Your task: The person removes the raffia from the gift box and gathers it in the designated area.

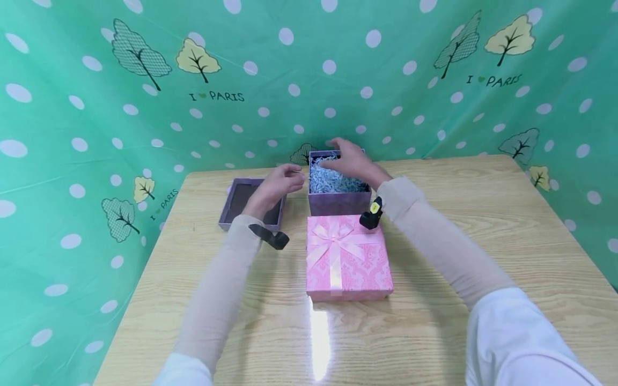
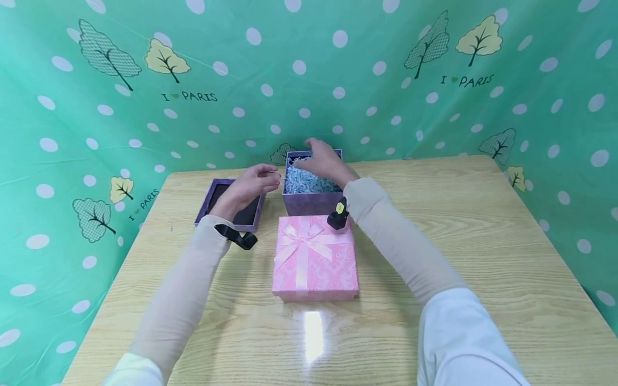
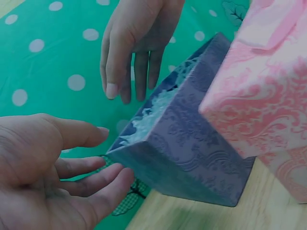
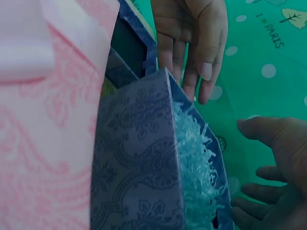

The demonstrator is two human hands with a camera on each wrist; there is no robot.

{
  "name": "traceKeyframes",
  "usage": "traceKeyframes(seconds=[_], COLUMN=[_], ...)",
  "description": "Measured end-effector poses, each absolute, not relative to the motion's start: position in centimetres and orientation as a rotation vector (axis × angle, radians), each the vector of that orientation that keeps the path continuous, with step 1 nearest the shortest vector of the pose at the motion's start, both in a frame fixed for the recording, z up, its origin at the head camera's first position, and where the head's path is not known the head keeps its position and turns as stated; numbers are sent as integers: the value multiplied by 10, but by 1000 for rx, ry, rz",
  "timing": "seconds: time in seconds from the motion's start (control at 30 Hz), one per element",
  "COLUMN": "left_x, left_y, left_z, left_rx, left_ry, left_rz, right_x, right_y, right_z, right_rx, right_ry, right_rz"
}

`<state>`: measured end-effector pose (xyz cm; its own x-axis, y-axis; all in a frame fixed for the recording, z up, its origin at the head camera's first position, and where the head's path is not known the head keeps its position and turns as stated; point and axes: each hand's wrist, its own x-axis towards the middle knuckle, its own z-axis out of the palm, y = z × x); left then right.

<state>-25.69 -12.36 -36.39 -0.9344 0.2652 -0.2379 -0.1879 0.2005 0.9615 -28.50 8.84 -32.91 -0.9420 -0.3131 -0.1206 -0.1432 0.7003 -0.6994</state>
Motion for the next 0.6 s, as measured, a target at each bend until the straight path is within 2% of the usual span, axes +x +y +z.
traceKeyframes(seconds=[0.6], left_x=[-260], left_y=[-113], left_z=[-372], left_rx=[58], left_ry=[2095], left_rz=[1749], right_x=[-295], right_y=[101], right_z=[-349], right_rx=[-335], right_ry=[2586], right_rz=[-888])
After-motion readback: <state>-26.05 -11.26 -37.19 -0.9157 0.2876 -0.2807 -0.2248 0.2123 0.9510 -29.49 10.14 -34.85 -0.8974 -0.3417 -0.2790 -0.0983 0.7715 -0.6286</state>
